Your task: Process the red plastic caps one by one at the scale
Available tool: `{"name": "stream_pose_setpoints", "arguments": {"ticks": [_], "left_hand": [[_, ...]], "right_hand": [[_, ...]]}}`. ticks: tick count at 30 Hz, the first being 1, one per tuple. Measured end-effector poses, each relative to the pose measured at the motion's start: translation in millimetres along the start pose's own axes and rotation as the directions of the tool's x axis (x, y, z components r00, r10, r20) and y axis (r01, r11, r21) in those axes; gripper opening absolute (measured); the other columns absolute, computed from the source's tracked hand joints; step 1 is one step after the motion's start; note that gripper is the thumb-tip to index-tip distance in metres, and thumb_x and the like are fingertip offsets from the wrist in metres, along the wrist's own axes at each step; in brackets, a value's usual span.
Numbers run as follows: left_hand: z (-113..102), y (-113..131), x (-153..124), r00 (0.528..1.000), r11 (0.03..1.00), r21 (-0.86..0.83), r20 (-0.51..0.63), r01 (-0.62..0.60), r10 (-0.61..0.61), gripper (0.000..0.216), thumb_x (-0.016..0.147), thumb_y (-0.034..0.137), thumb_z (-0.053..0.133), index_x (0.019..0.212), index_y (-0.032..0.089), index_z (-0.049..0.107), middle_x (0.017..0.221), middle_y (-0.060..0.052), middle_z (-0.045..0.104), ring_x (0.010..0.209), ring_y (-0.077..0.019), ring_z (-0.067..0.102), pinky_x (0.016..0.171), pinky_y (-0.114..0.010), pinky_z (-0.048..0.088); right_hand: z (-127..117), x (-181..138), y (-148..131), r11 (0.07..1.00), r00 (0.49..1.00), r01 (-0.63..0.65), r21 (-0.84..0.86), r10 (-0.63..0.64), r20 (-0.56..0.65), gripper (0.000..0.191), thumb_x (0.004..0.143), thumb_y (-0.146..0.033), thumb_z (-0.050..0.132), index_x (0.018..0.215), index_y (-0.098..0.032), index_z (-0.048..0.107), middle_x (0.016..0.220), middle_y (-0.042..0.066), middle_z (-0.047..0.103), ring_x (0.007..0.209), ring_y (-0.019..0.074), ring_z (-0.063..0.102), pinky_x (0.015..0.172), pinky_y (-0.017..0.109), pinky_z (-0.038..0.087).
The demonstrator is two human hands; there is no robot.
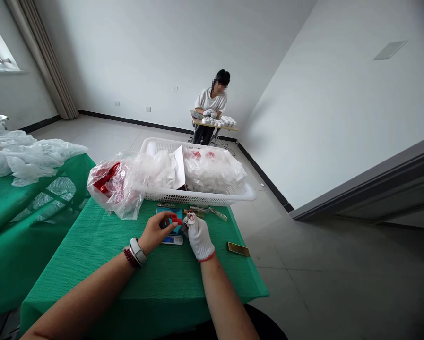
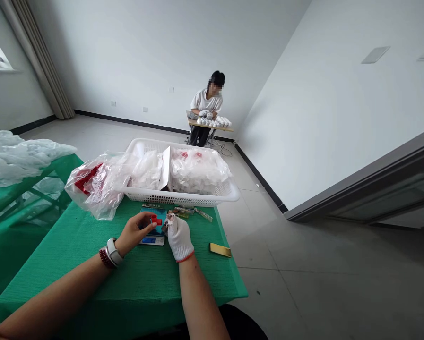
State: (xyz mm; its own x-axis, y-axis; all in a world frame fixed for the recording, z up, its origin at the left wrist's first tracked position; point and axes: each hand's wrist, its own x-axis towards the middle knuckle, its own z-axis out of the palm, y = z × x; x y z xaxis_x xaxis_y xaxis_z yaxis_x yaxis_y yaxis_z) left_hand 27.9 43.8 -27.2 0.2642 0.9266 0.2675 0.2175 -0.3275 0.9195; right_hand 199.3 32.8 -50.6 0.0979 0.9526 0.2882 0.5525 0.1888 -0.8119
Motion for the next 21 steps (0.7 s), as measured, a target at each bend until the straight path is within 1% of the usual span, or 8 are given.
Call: {"name": "stream_pose_setpoints", "arguments": {"ticks": [3, 7, 12, 17, 21], "left_hand": [[-0.5, -0.6, -0.2, 1.000, 1.000, -0.010, 0.006, 0.008, -0.008, 0.029, 0.083, 0.040, 0.063, 0.097, 0.016, 0.066, 0.065, 0.001, 0.055, 0.059, -0.0121, 0.047, 0.054, -0.023, 0.038], [-0.4, 1.4, 0.4, 0.999, 1.000, -0.006, 0.036, 0.003, -0.002, 0.027, 0.081, 0.039, 0.065, 0.096, 0.016, 0.068, 0.063, 0.002, 0.053, 0.057, -0.0115, 0.045, 0.052, -0.022, 0.036], [0.0, 5.4, 0.8, 0.999, 1.000, 0.015, 0.036, -0.008, 0.007, 0.026, 0.080, 0.038, 0.066, 0.094, 0.017, 0.069, 0.062, 0.002, 0.053, 0.057, -0.0116, 0.046, 0.051, -0.022, 0.034], [0.2, 0.3, 1.2, 0.999, 1.000, 0.002, 0.042, 0.019, -0.019, 0.029, 0.083, 0.041, 0.064, 0.097, 0.015, 0.067, 0.064, 0.001, 0.052, 0.059, -0.0117, 0.045, 0.054, -0.022, 0.035], [0.3, -2.5, 0.9, 0.998, 0.999, 0.008, 0.062, 0.031, -0.032, 0.032, 0.084, 0.043, 0.062, 0.100, 0.015, 0.066, 0.066, 0.001, 0.054, 0.060, -0.0120, 0.045, 0.054, -0.023, 0.036]], "right_hand": [[-3.4, 0.7, -3.9, 0.999, 1.000, 0.006, -0.043, -0.006, 0.000, 0.064, 0.099, -0.048, 0.016, 0.059, -0.021, 0.060, 0.057, 0.005, 0.061, 0.053, 0.0177, 0.056, 0.050, 0.026, 0.037], [-6.2, 3.3, -7.5, 0.998, 1.000, 0.004, -0.055, -0.005, -0.010, 0.065, 0.098, -0.047, 0.016, 0.057, -0.022, 0.060, 0.056, 0.005, 0.060, 0.052, 0.0184, 0.055, 0.049, 0.027, 0.036], [-4.7, 2.8, -8.5, 0.999, 1.000, -0.011, -0.048, 0.011, -0.001, 0.066, 0.099, -0.046, 0.014, 0.061, -0.021, 0.062, 0.056, 0.006, 0.060, 0.052, 0.0183, 0.055, 0.049, 0.027, 0.037], [-6.0, 2.2, -10.1, 0.999, 1.000, -0.017, -0.046, 0.018, 0.022, 0.065, 0.098, -0.046, 0.016, 0.063, -0.019, 0.063, 0.059, 0.007, 0.061, 0.055, 0.0177, 0.056, 0.052, 0.026, 0.038], [-8.3, 2.3, -12.7, 0.999, 0.999, -0.028, -0.041, 0.029, 0.018, 0.064, 0.098, -0.045, 0.016, 0.065, -0.017, 0.064, 0.062, 0.008, 0.062, 0.059, 0.0167, 0.056, 0.055, 0.025, 0.037]]}}
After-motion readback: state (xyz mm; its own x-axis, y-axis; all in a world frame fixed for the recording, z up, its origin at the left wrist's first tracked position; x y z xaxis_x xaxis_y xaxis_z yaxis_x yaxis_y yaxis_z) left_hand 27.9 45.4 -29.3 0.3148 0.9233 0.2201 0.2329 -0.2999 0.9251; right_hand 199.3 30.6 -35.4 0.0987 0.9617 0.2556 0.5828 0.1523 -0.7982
